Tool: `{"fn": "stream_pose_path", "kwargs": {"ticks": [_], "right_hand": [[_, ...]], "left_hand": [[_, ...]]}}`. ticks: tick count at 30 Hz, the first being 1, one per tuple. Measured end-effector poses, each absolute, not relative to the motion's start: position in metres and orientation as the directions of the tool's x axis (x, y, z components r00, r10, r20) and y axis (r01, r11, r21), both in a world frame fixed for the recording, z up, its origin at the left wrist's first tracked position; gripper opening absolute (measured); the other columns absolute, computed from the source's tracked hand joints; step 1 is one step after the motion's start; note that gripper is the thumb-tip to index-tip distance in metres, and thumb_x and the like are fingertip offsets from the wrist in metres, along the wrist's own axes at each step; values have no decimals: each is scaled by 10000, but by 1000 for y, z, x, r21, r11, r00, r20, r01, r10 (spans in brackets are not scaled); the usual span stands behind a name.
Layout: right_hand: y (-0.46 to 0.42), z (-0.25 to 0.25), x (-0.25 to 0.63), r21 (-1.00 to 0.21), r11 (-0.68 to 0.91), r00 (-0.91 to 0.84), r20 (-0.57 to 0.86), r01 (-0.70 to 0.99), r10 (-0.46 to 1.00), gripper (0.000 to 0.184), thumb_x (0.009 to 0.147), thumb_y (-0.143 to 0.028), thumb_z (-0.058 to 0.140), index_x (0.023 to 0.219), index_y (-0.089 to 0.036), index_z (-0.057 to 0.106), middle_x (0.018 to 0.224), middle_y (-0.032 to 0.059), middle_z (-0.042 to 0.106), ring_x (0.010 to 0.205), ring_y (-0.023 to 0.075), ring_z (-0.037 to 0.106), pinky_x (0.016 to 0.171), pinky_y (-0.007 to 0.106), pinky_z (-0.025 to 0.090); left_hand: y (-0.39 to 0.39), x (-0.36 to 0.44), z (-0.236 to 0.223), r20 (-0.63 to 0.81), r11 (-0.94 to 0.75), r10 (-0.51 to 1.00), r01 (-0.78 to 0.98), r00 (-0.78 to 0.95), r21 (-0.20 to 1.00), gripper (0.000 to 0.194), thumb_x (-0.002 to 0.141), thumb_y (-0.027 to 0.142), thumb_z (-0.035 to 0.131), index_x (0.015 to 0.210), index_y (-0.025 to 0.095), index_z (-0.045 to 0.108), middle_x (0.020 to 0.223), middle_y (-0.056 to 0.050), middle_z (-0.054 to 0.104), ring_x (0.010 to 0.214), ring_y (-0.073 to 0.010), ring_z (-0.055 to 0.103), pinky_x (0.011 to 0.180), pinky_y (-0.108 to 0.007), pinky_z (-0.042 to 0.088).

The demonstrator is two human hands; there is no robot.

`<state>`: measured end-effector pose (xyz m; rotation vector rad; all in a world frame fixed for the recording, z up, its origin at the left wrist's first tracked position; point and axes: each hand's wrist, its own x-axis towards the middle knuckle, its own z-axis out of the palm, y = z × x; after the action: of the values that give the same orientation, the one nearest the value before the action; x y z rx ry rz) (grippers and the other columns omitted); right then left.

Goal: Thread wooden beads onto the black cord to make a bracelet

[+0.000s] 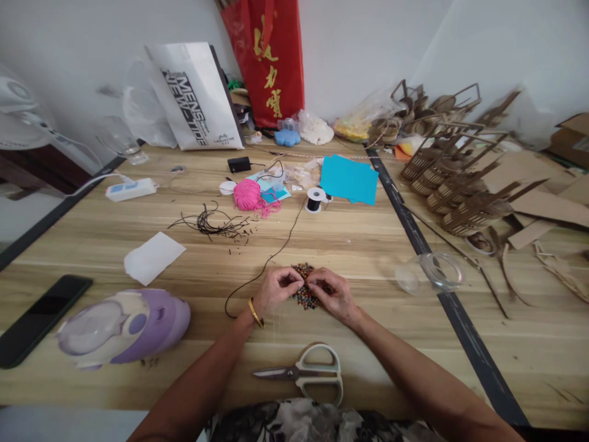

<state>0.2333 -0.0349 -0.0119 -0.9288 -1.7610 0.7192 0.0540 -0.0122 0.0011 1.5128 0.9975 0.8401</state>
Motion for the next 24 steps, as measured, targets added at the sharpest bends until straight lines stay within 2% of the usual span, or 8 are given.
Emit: {"fn": "stream_pose_path", "kwargs": {"ticks": [8,14,24], "right_hand": [[-35,-14,233,-819,516,-241,464,251,853,101,878,-247,573,886,-182,651,806,71,671,751,161,624,661,279,513],[-35,-15,234,-837,484,-222,436,255,872,111,869,-258,585,868,-173,656,781,63,675,699,147,623,603,247,502],[-36,-16,235,-842,483,-239,430,242,870,90,862,-225,587,881,-173,658,800,64,678,717,148,628,616,248,505]], "left_hand": [[-13,54,-2,1,-70,911,151,413,986,153,747,263,635,712,114,641,649,-24,619,607,-113,523,575,-213,402],[-13,54,-1,16,-92,913,168,407,981,156,748,268,638,706,118,647,644,-24,620,602,-110,524,573,-208,403],[-14,54,-2,13,-92,909,170,416,981,132,746,245,636,723,118,660,676,-32,644,627,-118,547,599,-213,416]]}}
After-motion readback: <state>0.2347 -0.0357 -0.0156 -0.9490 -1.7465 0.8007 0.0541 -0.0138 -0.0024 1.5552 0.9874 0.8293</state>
